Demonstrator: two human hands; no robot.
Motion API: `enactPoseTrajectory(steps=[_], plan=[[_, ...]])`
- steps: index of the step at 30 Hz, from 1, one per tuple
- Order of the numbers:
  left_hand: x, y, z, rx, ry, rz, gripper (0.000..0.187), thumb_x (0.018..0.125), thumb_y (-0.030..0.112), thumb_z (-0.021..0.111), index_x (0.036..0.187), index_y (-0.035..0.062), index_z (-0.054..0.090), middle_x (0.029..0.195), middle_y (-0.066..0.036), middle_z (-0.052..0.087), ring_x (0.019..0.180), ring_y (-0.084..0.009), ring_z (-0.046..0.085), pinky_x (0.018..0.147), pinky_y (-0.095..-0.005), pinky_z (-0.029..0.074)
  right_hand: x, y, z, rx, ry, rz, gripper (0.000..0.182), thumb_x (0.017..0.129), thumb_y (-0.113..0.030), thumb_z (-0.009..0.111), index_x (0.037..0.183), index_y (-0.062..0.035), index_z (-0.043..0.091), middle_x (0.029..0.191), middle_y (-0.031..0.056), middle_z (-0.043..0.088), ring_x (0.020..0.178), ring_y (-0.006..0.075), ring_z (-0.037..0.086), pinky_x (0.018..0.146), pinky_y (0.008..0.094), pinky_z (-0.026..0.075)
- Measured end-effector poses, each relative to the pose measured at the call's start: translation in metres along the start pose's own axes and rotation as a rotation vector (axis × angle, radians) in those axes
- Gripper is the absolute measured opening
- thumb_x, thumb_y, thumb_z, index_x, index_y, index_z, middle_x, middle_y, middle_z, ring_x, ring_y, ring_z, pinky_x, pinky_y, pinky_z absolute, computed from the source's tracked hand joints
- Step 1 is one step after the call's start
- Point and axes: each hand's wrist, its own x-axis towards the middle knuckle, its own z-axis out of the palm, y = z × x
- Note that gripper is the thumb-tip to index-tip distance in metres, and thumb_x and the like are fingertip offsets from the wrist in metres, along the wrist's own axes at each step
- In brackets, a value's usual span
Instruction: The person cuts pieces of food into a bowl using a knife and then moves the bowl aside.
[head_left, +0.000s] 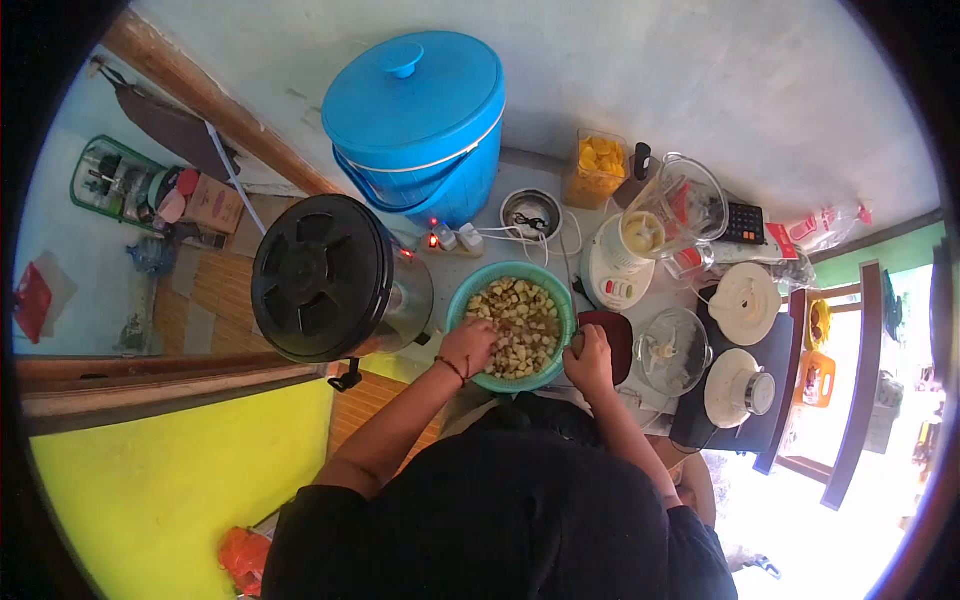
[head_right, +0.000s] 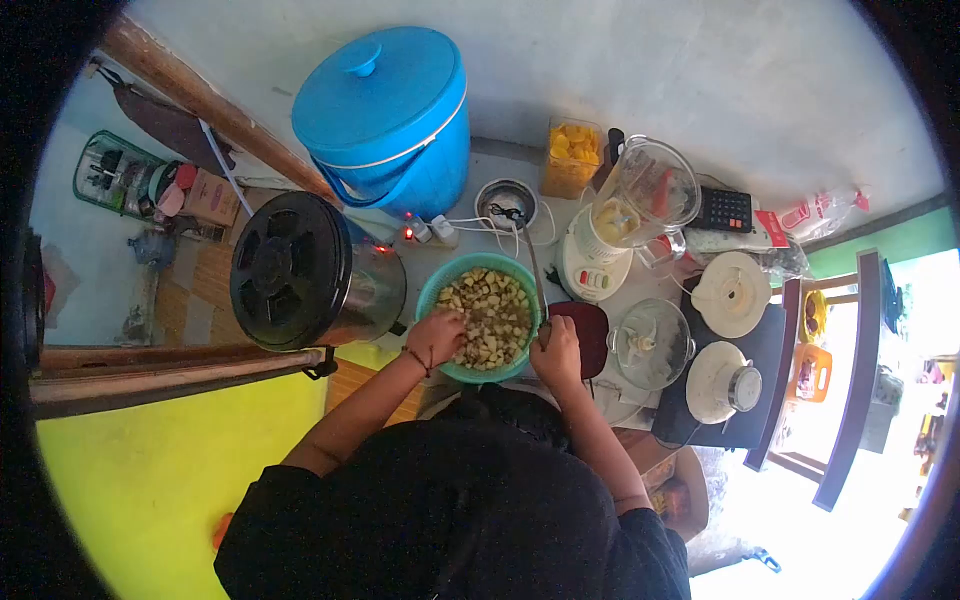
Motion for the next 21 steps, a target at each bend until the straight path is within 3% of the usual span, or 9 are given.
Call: enactPoseTrajectory(steps=[3, 6, 9, 12, 15, 18, 21], plan=[[-0.017, 0.002, 0.000, 0.127, 0.339, 0.003, 0.020, 0.069, 0.010, 0.066, 0.088, 0.0111, 0.071, 0.111, -0.005, 0.062, 0.112, -0.0296, 0.052, 0.093, -0.0426, 0.046, 0.000, 0.000, 0.001, 0.002, 0.032, -0.036, 0.030, 0.070, -0.006, 0.059, 0.097, 0.0032, 0.050, 0.092, 0.0235, 0.052, 0.086, 0.0442, 0.054, 0.076, 0.0494, 0.046], [-0.018, 0.017, 0.005, 0.026, 0.272, 0.026, 0.021, 0.078, 0.012, 0.063, 0.097, 0.0120, 0.071, 0.120, -0.004, 0.059, 0.119, -0.0275, 0.048, 0.100, -0.0441, 0.038, 0.000, 0.002, 0.002, 0.001, 0.030, -0.037, 0.029, 0.070, -0.006, 0.059, 0.097, 0.0025, 0.050, 0.093, 0.0232, 0.052, 0.086, 0.0440, 0.054, 0.076, 0.0492, 0.046], [-0.006, 0.030, 0.026, 0.081, 0.263, 0.027, 0.030, 0.078, 0.013, 0.064, 0.107, 0.0160, 0.068, 0.122, -0.002, 0.059, 0.118, -0.0257, 0.049, 0.100, -0.0450, 0.035, -0.001, 0.002, 0.000, -0.009, -0.006, -0.007, 0.030, 0.070, -0.007, 0.060, 0.097, 0.0017, 0.050, 0.093, 0.0229, 0.053, 0.087, 0.0438, 0.054, 0.076, 0.0490, 0.046], [0.006, 0.043, 0.029, 0.217, 0.218, 0.036, 0.028, 0.080, 0.011, 0.053, 0.103, 0.0176, 0.067, 0.112, -0.003, 0.063, 0.108, -0.0225, 0.055, 0.100, -0.0437, 0.032, -0.003, 0.004, 0.000, -0.007, 0.013, -0.038, 0.030, 0.071, -0.007, 0.060, 0.099, 0.0007, 0.050, 0.093, 0.0226, 0.053, 0.088, 0.0433, 0.054, 0.076, 0.0491, 0.046], [0.013, 0.045, 0.019, 0.247, 0.106, 0.012, 0.026, 0.081, 0.013, 0.054, 0.102, 0.0170, 0.067, 0.104, -0.002, 0.066, 0.104, -0.0226, 0.057, 0.100, -0.0422, 0.030, -0.004, 0.002, -0.001, -0.032, -0.002, -0.025, 0.030, 0.073, -0.010, 0.061, 0.099, 0.0002, 0.050, 0.094, 0.0228, 0.052, 0.089, 0.0425, 0.056, 0.074, 0.0488, 0.047], [0.012, 0.049, 0.006, 0.034, 0.137, -0.075, 0.027, 0.080, 0.019, 0.068, 0.107, 0.0137, 0.066, 0.102, -0.003, 0.068, 0.101, -0.0201, 0.061, 0.094, -0.0436, 0.040, -0.007, -0.012, -0.012, -0.096, 0.015, -0.006, 0.028, 0.078, -0.015, 0.063, 0.099, -0.0007, 0.050, 0.091, 0.0224, 0.055, 0.086, 0.0415, 0.058, 0.071, 0.0487, 0.048], [0.001, 0.050, -0.003, -0.815, 0.260, -0.244, 0.026, 0.084, 0.020, 0.070, 0.105, 0.0069, 0.065, 0.092, -0.007, 0.070, 0.088, -0.0173, 0.066, 0.079, -0.0359, 0.051, -0.008, -0.020, -0.020, -0.064, -0.040, 0.050, 0.030, 0.082, -0.020, 0.064, 0.101, -0.0017, 0.050, 0.082, 0.0204, 0.060, 0.078, 0.0400, 0.062, 0.068, 0.0457, 0.050]])
